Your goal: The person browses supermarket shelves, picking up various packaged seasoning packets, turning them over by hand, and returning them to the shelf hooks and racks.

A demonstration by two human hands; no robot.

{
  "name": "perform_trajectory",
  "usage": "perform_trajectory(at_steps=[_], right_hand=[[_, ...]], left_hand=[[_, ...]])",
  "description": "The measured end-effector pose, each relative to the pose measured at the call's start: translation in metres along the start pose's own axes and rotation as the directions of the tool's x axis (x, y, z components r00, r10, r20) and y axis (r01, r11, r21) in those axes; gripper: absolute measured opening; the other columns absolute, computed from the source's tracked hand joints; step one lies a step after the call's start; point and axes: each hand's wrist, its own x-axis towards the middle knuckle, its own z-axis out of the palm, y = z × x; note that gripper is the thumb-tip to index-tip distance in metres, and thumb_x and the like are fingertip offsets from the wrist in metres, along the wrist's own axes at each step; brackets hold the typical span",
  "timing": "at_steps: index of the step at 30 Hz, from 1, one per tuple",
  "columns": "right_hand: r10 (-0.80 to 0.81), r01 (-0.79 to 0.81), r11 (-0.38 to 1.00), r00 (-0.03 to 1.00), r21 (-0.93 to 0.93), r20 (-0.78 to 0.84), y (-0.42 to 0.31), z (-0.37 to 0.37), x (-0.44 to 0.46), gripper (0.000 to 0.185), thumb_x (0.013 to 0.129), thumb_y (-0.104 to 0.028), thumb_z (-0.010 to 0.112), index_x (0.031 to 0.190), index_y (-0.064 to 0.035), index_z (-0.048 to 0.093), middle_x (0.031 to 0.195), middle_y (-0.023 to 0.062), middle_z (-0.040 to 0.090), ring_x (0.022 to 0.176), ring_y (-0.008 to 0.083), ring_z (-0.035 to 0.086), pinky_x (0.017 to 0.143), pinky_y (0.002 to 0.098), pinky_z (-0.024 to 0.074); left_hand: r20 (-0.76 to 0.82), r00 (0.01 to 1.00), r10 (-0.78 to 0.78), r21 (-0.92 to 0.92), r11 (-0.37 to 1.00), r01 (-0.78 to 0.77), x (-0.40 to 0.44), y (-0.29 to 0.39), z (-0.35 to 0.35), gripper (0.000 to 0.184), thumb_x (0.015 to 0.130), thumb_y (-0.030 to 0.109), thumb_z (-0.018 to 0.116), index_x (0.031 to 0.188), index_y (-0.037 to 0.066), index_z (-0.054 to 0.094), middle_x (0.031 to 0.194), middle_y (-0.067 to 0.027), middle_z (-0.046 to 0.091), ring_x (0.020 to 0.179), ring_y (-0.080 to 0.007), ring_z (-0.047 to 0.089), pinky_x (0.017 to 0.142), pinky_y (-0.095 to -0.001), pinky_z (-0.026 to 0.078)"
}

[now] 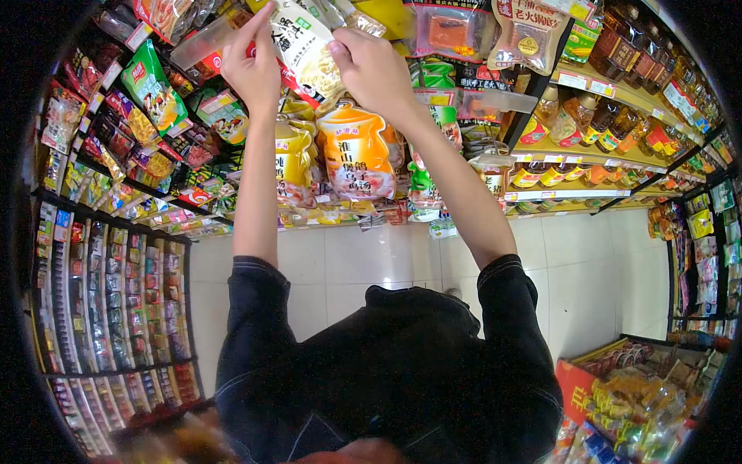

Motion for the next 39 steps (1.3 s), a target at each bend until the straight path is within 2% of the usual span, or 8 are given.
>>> perform_trajectory(at_steps=[11,14,18,20,22,27,30,39], right_hand=[[0.167,-0.151,0.975,0.982,-0.163,0.089,0.029,0.011,0.017,0.028,0.1,-0.028,0.054,0.109,-0.0037,0.065,0.099,0.0217,0.068,0.091,0.0438,0.064,0.079,0.0487,0.0499],[0.03,-0.04,0.962,0.999,-0.27,-0.042,0.033,0.009,0.002,0.026,0.098,-0.026,0.056,0.108,-0.0052,0.067,0.108,0.017,0.068,0.099,0.0402,0.064,0.083,0.0496,0.0525],[0.031,-0.045,0.986,0.996,-0.159,-0.085,0.008,-0.048,-0.065,0.022,0.095,-0.018,0.063,0.112,-0.0057,0.069,0.105,0.0159,0.068,0.096,0.0361,0.068,0.083,0.041,0.0547],[0.134,-0.138,0.99,0.986,-0.039,-0.099,0.024,-0.081,-0.116,0.019,0.094,-0.012,0.065,0.11,-0.0035,0.07,0.096,0.0121,0.067,0.09,0.0245,0.068,0.079,0.0328,0.0536],[0.338,-0.333,0.941,0.928,0.059,-0.16,0.047,-0.115,-0.163,0.011,0.09,-0.007,0.067,0.098,-0.0039,0.073,0.095,0.0106,0.069,0.086,0.0236,0.068,0.077,0.0325,0.0531],[0.542,-0.558,0.829,0.781,0.043,-0.311,0.166,-0.159,-0.228,0.024,0.093,-0.018,0.07,0.111,-0.0023,0.07,0.102,0.0116,0.071,0.091,0.021,0.068,0.08,0.0331,0.0531],[0.478,-0.482,0.875,0.843,0.048,-0.248,0.229,-0.151,-0.202,0.048,0.087,-0.029,0.079,0.122,-0.0019,0.061,0.107,0.015,0.07,0.098,0.0229,0.069,0.085,0.0351,0.0531],[0.427,-0.435,0.9,0.866,0.029,-0.261,0.259,-0.124,-0.173,0.059,0.083,-0.026,0.084,0.127,-0.0012,0.053,0.104,0.0153,0.072,0.092,0.025,0.073,0.079,0.0364,0.0576]], left_hand=[[0.148,0.987,0.066,0.274,0.956,-0.105,0.013,-0.001,0.013,0.022,0.093,0.003,0.062,0.111,0.006,0.074,0.093,-0.0128,0.068,0.091,-0.0305,0.064,0.083,-0.0364,0.049],[0.169,0.909,0.38,0.641,0.658,-0.395,0.014,-0.008,0.031,0.021,0.091,0.008,0.065,0.11,0.008,0.074,0.09,-0.0155,0.064,0.091,-0.0354,0.063,0.083,-0.0396,0.05],[0.316,0.914,0.255,0.813,0.423,-0.399,-0.011,-0.007,0.033,0.038,0.097,0.035,0.06,0.131,0.021,0.068,0.135,-0.0203,0.055,0.125,-0.0364,0.051,0.101,-0.0562,0.04],[0.312,0.925,0.216,0.644,0.668,-0.373,-0.028,-0.018,0.023,0.051,0.097,0.047,0.054,0.141,0.023,0.059,0.154,-0.027,0.033,0.141,-0.045,0.033,0.103,-0.072,0.028],[0.353,0.91,0.217,0.61,0.684,-0.4,-0.062,0.011,-0.001,0.053,0.096,0.031,0.062,0.145,0.014,0.054,0.155,-0.0299,0.032,0.139,-0.0426,0.037,0.111,-0.0545,0.031],[0.458,0.885,-0.082,0.215,0.976,-0.021,-0.25,0.068,-0.058,0.02,0.091,0.006,0.061,0.111,0.003,0.066,0.109,-0.0123,0.065,0.106,-0.0319,0.056,0.096,-0.0435,0.043],[0.722,0.452,-0.524,0.233,0.799,0.555,-0.368,0.09,-0.068,0.029,0.087,0.0,0.061,0.114,0.009,0.066,0.113,-0.0154,0.059,0.102,-0.0311,0.06,0.085,-0.0387,0.051],[0.64,0.281,-0.715,0.403,0.624,0.669,-0.442,0.12,-0.093,0.028,0.093,0.001,0.058,0.119,0.009,0.065,0.115,-0.0108,0.06,0.092,-0.0209,0.064,0.068,-0.0296,0.051]])
